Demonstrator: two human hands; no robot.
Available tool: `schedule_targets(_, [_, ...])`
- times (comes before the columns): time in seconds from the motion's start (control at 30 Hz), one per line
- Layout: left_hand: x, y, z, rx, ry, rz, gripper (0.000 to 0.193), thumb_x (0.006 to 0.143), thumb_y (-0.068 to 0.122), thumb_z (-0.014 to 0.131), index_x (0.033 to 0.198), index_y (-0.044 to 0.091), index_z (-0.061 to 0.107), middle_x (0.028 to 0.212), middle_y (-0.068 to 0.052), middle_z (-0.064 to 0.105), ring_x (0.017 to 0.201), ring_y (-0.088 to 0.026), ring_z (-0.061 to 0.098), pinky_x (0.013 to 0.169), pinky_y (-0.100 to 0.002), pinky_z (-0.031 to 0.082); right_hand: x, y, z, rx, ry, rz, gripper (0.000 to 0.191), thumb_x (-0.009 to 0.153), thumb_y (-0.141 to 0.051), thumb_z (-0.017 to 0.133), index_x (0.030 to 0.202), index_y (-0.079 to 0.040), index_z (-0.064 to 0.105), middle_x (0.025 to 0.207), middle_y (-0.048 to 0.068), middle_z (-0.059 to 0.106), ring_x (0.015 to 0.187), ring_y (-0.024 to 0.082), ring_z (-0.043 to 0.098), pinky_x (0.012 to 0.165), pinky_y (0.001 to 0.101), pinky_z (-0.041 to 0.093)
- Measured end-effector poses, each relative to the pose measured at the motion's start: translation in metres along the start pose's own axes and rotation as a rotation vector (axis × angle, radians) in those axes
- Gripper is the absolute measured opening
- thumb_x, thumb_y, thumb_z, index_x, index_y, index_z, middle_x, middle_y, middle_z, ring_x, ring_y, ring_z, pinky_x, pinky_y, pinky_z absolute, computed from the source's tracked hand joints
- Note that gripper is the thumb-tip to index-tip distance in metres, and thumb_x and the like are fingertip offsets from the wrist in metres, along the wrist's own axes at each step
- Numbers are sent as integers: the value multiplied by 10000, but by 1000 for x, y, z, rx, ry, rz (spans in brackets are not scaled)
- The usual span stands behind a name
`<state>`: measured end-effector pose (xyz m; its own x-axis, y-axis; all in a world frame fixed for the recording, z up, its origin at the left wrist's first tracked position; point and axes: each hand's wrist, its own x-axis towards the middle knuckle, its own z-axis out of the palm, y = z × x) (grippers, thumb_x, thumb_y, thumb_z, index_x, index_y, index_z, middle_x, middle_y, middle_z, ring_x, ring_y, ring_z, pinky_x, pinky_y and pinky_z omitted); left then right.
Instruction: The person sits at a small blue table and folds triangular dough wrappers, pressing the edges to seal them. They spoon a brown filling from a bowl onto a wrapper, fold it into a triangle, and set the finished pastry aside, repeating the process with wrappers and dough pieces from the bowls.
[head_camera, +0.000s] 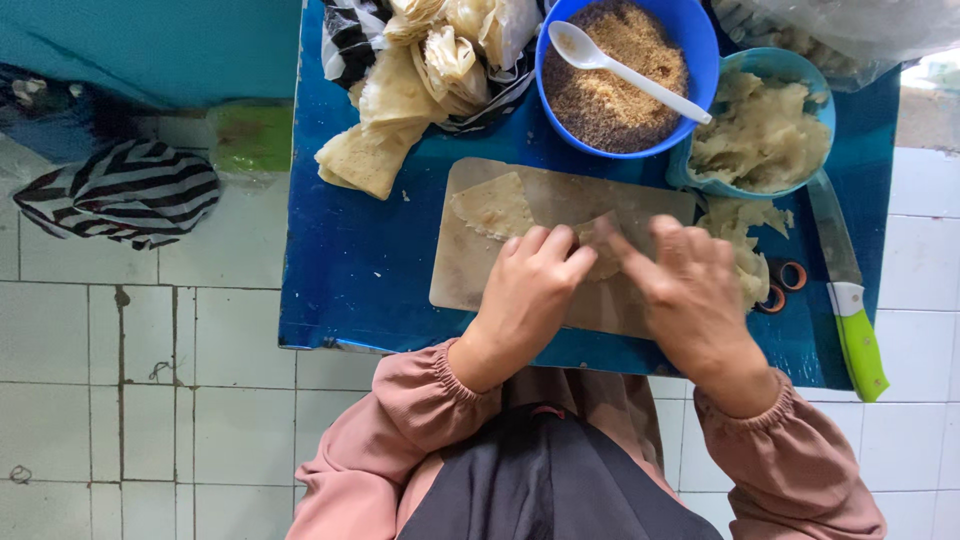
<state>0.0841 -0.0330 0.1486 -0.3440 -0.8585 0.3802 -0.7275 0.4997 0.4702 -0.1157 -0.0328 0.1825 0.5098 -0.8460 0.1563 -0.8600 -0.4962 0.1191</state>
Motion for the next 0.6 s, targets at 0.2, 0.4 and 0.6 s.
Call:
schedule_targets(0.2, [1,-1,5,-16,47,-59,231,872,107,629,1101,93,613,911,-69,600,893,-270,622,777,-409,502,2,8,6,8,-91,79,686,845,-24,601,1485,-267,647,1139,95,560,982,280,545,833,413,438])
schedule_targets(0.4, [7,5,15,-15,82,-159,188,901,160,701,1026,79,586,932,-99,588,883,-287,631,747,-420,529,9,26,-13,191,253,153,303,978,2,665,1271,-76,649,1183,130,568,1062,317,583,911,419,479])
schedule_targets(0.6, [16,11,13,65,18,-239,261,764,154,757,934,63,582,961,-139,584,882,-326,640,690,-436,543,69,55,-5,604,396,348,230,1063,-85,727,1229,23,610,948,146,622,762,243,636,675,342,495])
